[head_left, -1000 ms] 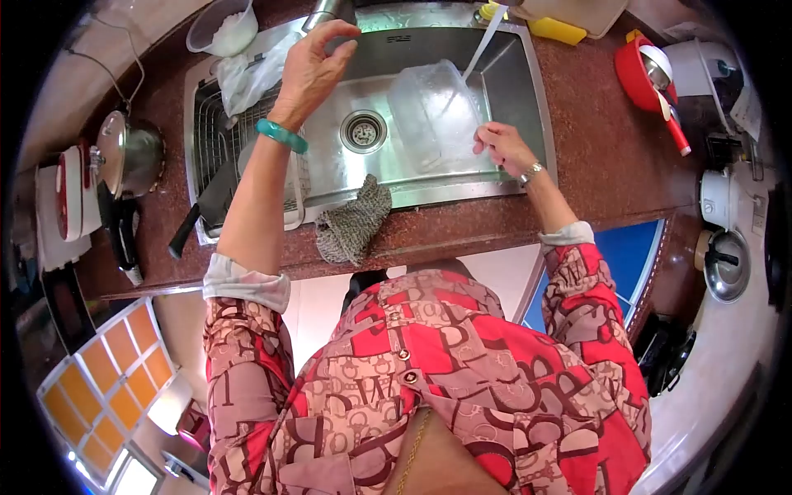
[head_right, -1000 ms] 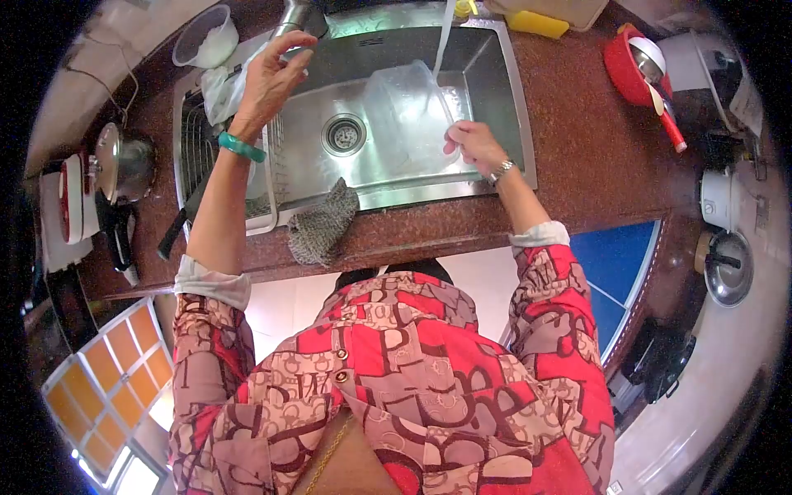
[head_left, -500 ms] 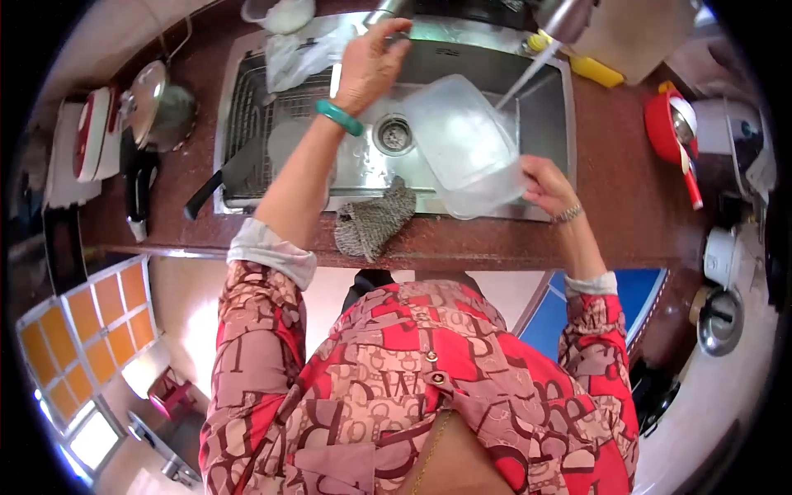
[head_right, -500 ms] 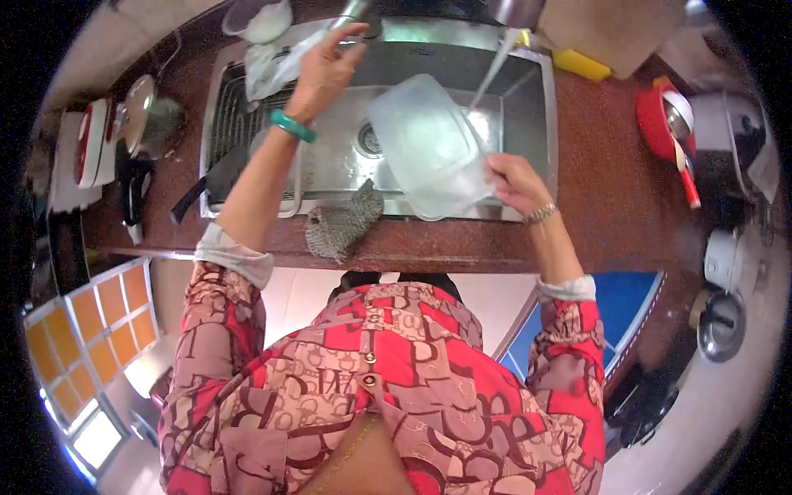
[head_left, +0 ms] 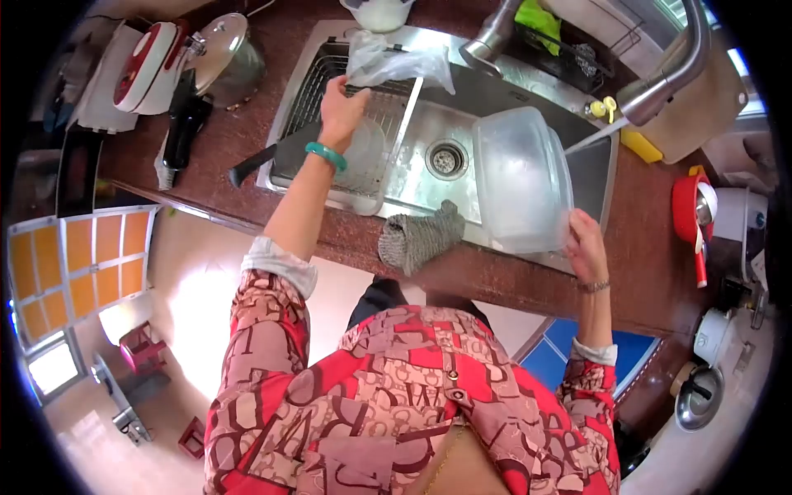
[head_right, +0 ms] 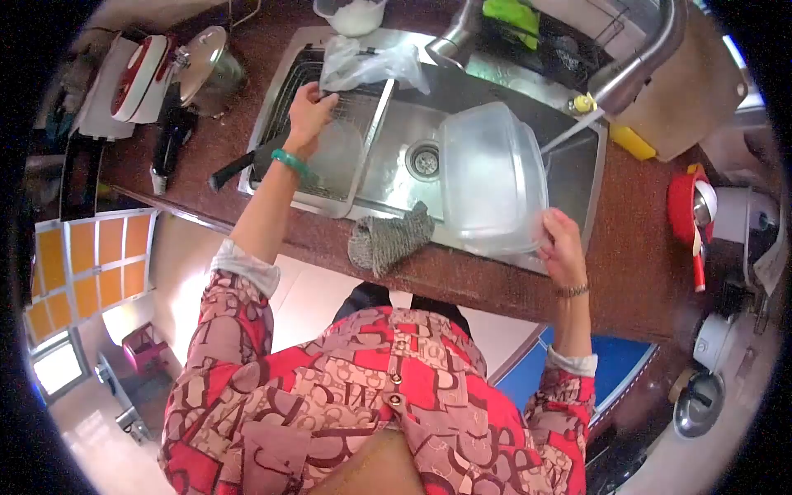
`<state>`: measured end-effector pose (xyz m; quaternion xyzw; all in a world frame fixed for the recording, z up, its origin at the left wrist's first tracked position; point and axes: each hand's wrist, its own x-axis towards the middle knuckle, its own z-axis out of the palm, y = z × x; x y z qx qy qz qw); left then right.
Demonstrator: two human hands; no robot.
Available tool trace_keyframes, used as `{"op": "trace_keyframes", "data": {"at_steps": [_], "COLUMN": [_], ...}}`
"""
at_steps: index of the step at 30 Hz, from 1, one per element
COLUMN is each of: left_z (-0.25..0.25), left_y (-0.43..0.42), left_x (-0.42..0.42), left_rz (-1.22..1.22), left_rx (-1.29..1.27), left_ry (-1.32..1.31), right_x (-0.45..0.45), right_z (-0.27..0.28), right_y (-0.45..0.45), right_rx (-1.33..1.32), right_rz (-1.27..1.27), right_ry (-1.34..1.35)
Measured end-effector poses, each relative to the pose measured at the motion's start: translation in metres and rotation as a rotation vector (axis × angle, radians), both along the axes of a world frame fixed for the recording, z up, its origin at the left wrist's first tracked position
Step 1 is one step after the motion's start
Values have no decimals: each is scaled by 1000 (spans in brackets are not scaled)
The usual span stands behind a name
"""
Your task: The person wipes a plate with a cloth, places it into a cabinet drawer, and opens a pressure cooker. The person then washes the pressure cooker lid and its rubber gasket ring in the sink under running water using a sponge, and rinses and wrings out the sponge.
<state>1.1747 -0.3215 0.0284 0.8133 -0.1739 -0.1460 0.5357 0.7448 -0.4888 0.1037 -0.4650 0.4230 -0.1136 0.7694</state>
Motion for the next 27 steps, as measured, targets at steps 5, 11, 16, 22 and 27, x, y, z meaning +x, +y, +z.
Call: {"op": "trace_keyframes", "data": {"at_steps": [5, 11, 16, 22, 27], "left_z": [-13, -38, 41, 115, 200], "left_y": [-21, -47, -54, -80, -110], "left_x": [38, 69, 34, 24, 14], "left_rz": [130, -13, -218, -694, -979], "left_rx": [-173, -227, -408, -339, -419], "left_ry": [529, 866, 742, 485, 607], "right_x": [9, 15, 36, 74, 134], "right_z": [27, 54, 79, 80, 78], "right_y": [24, 33, 34, 39, 46], "right_rx": [-51, -203, -287, -373, -481], "right_rz": [4, 25, 84, 300, 345], "right_ry": [-16, 4, -7, 64, -25]}}
